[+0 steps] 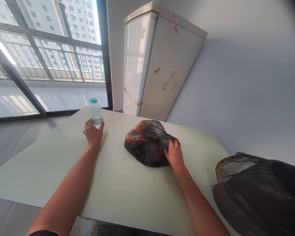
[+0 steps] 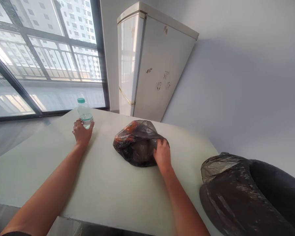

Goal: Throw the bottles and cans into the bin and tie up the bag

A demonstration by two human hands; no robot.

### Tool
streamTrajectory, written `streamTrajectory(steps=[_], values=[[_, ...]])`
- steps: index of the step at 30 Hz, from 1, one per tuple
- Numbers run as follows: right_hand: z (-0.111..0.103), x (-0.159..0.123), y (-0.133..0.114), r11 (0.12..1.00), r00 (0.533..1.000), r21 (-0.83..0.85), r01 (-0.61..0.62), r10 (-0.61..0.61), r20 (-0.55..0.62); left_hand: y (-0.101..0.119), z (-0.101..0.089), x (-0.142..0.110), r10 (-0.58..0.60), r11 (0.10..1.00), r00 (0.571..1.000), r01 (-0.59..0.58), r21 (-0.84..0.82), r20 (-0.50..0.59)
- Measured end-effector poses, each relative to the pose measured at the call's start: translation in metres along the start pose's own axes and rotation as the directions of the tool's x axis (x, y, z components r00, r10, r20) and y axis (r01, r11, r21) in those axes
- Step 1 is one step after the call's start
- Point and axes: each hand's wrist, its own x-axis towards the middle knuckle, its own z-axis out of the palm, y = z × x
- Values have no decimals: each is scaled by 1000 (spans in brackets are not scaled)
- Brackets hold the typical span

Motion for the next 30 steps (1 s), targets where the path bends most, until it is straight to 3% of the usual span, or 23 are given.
streamTrajectory(steps=[7, 11, 13, 16, 20, 22, 24, 30], values=[[-6, 3, -5, 998, 998, 31, -61, 60, 21, -6, 5, 2, -48, 997, 997, 50, -51, 56], [-23, 7, -20, 965, 985, 263, -11, 56, -165, -6, 7, 2, -26, 999, 997, 29, -44, 77], [-32, 8, -28, 928, 948, 358, 101, 20, -318, -6, 8, 2, -26, 999, 995, 30, -34, 93], [-42, 8, -33, 872, 854, 419, 253, 2, -520, -6, 9, 1, -27, 999, 994, 30, -19, 108], [-49, 3, -29, 823, 730, 435, 367, 36, -683, -7, 9, 1, -28, 999, 995, 30, -19, 98], [-51, 2, -27, 820, 699, 416, 394, 26, -715, -7, 10, 1, -23, 1000, 996, 24, -19, 89], [-52, 1, -28, 817, 709, 419, 396, 18, -705, -7, 10, 1, -17, 1000, 996, 18, -18, 84], [-53, 3, -44, 726, 809, 540, 427, -41, -586, -7, 10, 0, -1, 1000, 996, 1, -9, 90]])
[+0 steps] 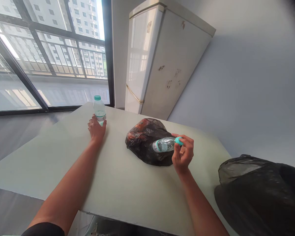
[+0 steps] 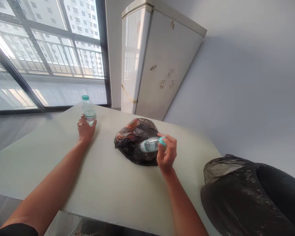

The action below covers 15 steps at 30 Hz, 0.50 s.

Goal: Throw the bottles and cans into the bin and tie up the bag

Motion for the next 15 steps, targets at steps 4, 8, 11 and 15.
streamTrajectory(steps=[4, 8, 11, 15], values=[[0, 1, -4, 1000, 1000, -23, -5, 5, -8, 0, 1, 0, -8, 1000, 1000, 8, 14, -1], [-5, 2, -5, 995, 999, -96, -13, 8, -48, 1, 1, 0, -25, 999, 1000, 25, 29, 5], [-4, 3, -4, 999, 999, -26, -33, 33, -7, 2, 0, -1, -25, 999, 1000, 25, 29, 9], [4, 2, -2, 972, 970, 70, -225, 217, 109, 1, 0, -1, -23, 1000, 1000, 23, 16, 8]])
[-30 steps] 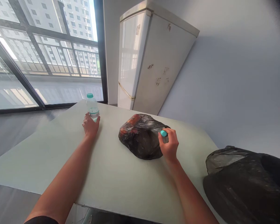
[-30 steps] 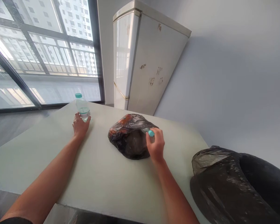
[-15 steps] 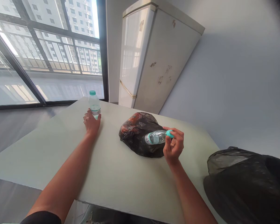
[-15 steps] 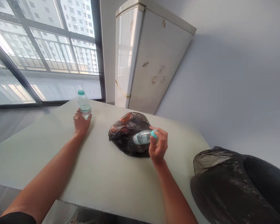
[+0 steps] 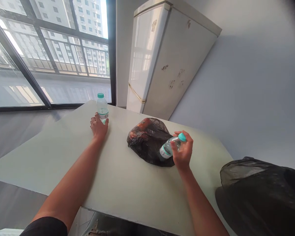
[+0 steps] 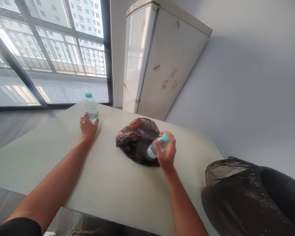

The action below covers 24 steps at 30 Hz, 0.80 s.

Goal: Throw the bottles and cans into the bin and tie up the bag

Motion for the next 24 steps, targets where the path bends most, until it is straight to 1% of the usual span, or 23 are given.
streamTrajectory(steps=[3, 7, 10, 12, 14, 15, 16, 17, 18, 19, 20, 21, 22, 23, 24], values=[[10, -7, 4, 987, 988, 97, -132, 123, 93, 0, 0, 1, 4, 1000, 1000, -4, 3, 7], [19, -22, 15, 973, 975, 109, -202, 189, 116, 2, 0, 1, -5, 1000, 999, 5, 9, 33], [19, -29, 25, 959, 956, 120, -258, 235, 176, 3, -1, 1, -18, 1000, 999, 18, 0, 29], [18, -31, 31, 951, 940, 117, -288, 257, 224, 3, -3, -1, -19, 999, 999, 18, -40, -29], [16, -32, 36, 956, 935, 77, -284, 258, 244, 6, -7, -4, 15, 994, 988, -32, -109, -153], [15, -33, 38, 961, 941, 52, -271, 253, 226, 9, -11, -6, 50, 986, 973, -84, -147, -225], [14, -33, 40, 968, 956, 36, -247, 237, 175, 13, -15, -8, 96, 971, 953, -153, -183, -286], [12, -33, 41, 976, 973, 29, -217, 214, 87, 20, -21, -12, 156, 946, 932, -236, -220, -327], [9, -32, 41, 983, 983, 30, -182, 183, -29, 29, -28, -17, 228, 909, 912, -324, -260, -342], [7, -31, 41, 989, 977, 36, -143, 147, -155, 40, -37, -24, 309, 858, 893, -410, -309, -326], [4, -30, 40, 993, 958, 48, -105, 114, -264, 53, -47, -33, 405, 792, 870, -487, -369, -280], [2, -28, 37, 995, 937, 69, -73, 92, -337, 68, -58, -45, 500, 721, 840, -538, -436, -209], [0, -26, 34, 993, 927, 106, -52, 87, -365, 83, -70, -58, 585, 657, 801, -560, -504, -127], [-1, -24, 29, 986, 936, 162, -48, 101, -338, 99, -82, -74, 669, 597, 743, -560, -575, -29], [-1, -23, 24, 970, 955, 234, -58, 123, -271, 113, -93, -91, 753, 537, 654, -546, -644, 74]])
